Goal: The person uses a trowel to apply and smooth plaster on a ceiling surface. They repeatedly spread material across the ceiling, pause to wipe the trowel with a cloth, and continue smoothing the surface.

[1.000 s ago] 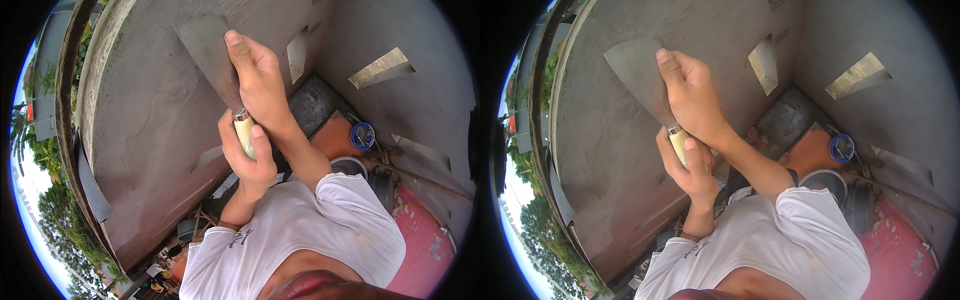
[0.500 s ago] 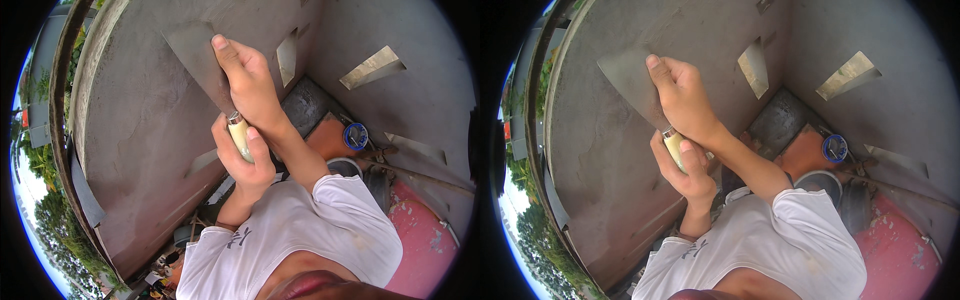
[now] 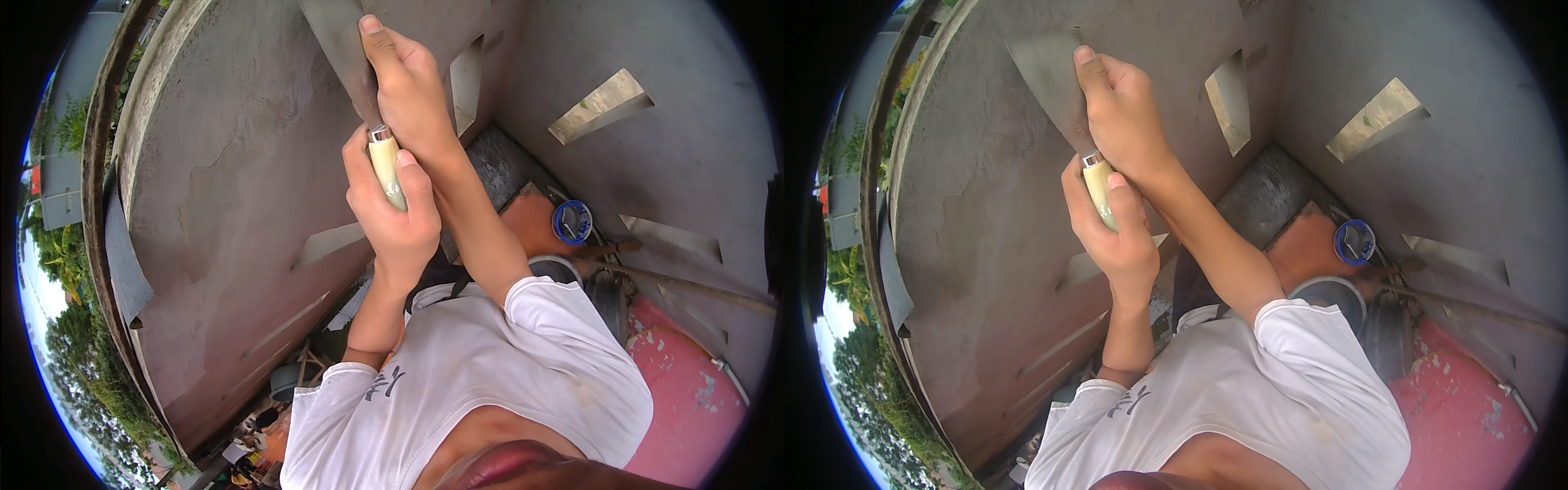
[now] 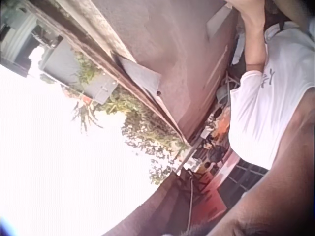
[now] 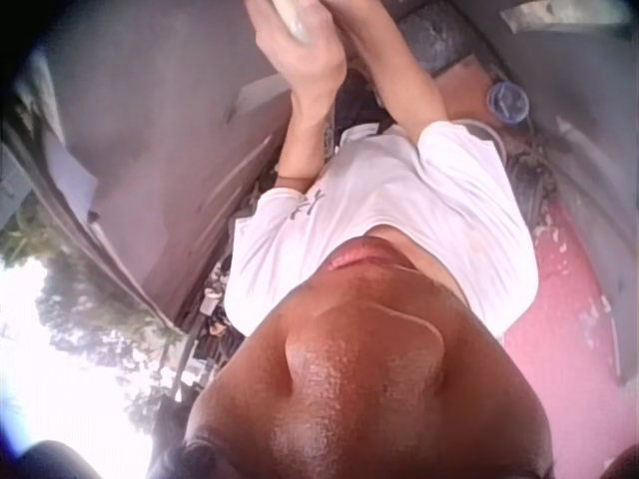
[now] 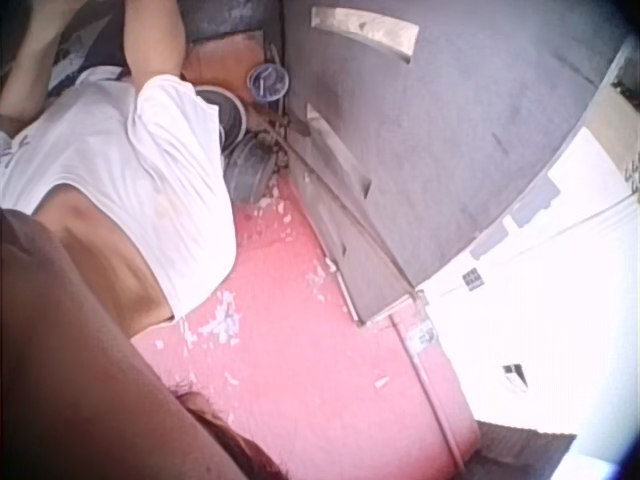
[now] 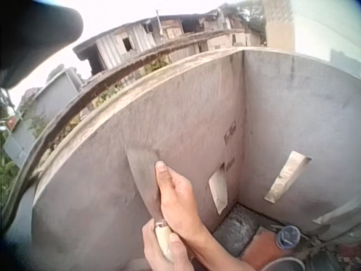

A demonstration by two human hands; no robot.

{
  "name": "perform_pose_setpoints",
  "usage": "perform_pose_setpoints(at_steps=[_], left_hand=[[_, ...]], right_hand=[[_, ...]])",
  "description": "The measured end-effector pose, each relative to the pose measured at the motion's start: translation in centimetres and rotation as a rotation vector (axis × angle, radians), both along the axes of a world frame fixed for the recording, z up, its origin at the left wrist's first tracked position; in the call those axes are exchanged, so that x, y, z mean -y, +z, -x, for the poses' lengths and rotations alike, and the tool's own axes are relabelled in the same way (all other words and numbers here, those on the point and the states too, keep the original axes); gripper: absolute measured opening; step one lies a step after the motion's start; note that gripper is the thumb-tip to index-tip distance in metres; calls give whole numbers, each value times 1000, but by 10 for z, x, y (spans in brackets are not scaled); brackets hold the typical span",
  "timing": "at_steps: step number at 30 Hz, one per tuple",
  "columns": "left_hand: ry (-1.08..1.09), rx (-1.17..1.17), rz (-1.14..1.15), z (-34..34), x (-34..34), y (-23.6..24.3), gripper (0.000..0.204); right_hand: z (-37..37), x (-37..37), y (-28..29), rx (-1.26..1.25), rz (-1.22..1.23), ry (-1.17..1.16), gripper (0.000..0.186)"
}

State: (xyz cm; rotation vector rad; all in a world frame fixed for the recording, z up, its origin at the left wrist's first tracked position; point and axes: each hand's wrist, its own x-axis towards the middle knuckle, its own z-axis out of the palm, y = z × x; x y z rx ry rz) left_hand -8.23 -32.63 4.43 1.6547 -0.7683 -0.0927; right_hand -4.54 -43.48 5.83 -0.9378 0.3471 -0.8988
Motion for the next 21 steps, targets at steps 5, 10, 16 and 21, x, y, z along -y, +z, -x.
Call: perform_pose_setpoints(at_steps=[5,10,16,21], left_hand=[[-11,-19,11,-1,-1,6,39],[-10,25,-12,-3,0,8,38],[-5,142,31,2,1,8,37],[-25,127,55,-2,12,3,37]], right_hand=[[2,-3,6,-21,-26,12,49],[-1,-3,5,-14,-104,15,48],[2,-3,3,2,-95,49,48],[0,9,-5,4,-25,11,48]])
